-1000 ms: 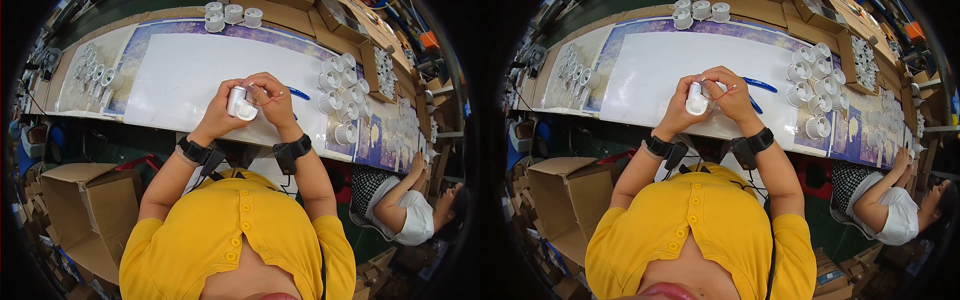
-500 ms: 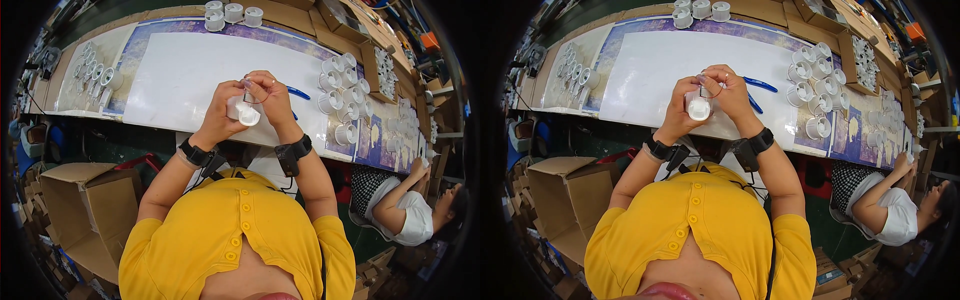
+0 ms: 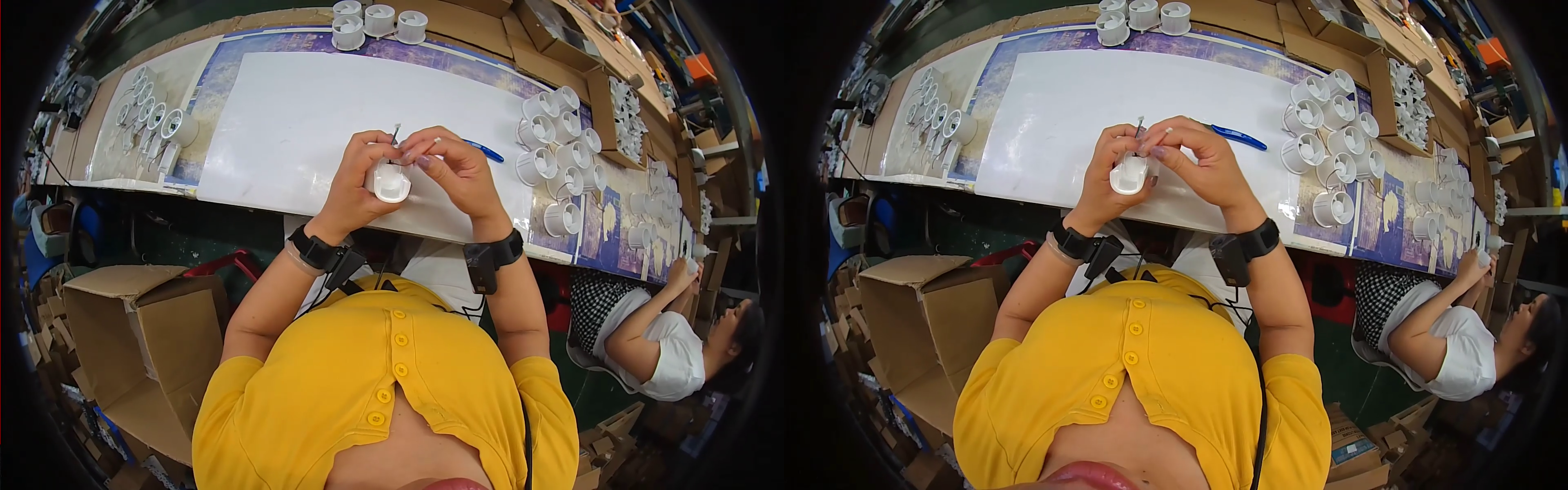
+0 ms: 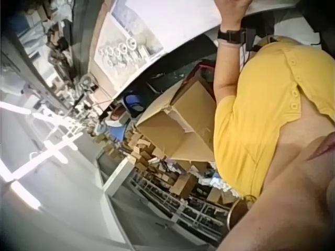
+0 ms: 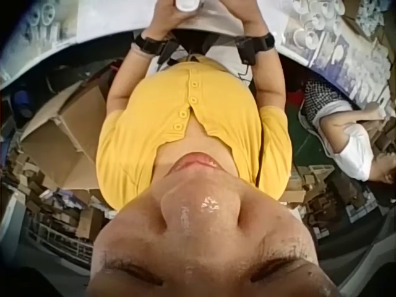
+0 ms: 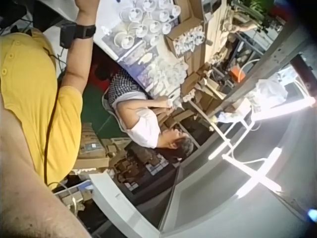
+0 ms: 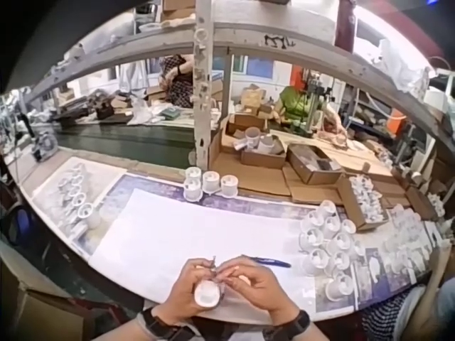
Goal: The person picks up a white plastic housing and a fan component, trims the wires with shears, and threads them through the housing. They fit the fan into the housing, snap the two halves together, and place the assembled unit on the table.
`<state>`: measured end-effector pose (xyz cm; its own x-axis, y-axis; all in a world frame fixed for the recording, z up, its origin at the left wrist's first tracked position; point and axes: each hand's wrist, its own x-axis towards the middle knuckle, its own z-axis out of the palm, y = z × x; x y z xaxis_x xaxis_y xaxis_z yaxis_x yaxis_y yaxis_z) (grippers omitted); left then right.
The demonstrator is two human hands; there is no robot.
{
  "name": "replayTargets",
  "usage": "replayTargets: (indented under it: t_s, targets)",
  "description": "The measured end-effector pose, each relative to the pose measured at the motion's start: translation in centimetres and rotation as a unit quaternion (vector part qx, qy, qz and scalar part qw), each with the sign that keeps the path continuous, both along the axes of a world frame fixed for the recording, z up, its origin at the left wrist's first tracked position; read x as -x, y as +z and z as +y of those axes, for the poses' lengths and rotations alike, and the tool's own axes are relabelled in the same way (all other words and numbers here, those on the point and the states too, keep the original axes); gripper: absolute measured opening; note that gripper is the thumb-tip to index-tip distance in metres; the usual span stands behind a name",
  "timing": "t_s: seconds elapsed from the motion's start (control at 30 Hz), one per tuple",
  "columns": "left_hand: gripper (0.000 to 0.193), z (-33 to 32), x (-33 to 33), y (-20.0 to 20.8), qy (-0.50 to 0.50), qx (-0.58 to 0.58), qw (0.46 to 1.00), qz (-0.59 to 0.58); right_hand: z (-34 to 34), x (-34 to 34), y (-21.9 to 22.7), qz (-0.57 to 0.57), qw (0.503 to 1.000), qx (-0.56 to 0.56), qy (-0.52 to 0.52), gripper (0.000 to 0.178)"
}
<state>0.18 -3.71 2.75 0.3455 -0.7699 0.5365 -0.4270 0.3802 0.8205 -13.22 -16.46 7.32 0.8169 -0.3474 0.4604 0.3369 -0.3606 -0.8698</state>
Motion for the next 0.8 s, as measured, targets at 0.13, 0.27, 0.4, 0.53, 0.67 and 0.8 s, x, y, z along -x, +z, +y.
replayTargets:
  t_s: [0.13, 0.27, 0.4, 0.53, 0.67, 0.8]
  targets:
    - [0.057, -0.1, 0.0, -0.8, -0.005, 0.002, 1.0, 0.012, 1.4, -1.0, 0.3, 0.054, 0.983, -0.174, 0.033, 0.012]
    - [0.061, -0.2, 0.2, -0.3, -0.009, 0.024, 0.998, -0.053, 1.8, -2.3, 1.3, 0.058, 0.977, -0.203, -0.034, 0.012]
    - [0.064, 0.2, 1.0, 0.2, -0.002, -0.02, 0.996, 0.088, 1.7, -2.8, 0.8, 0.06, 0.964, -0.252, -0.066, 0.013]
    - [0.063, 0.0, 0.2, -0.3, 0.004, -0.015, 0.999, -0.037, 1.7, -2.5, 0.9, 0.073, 0.964, -0.247, -0.071, 0.013]
    - [0.061, 0.0, 0.2, 0.0, 0.031, -0.001, 0.997, -0.07, 1.3, -2.4, 0.5, 0.052, 0.985, -0.148, -0.066, 0.014]
    - [0.059, 0.1, 0.1, -0.3, 0.03, -0.04, 0.997, -0.065, 0.9, -2.0, 1.0, 0.06, 0.994, -0.048, -0.074, 0.018]
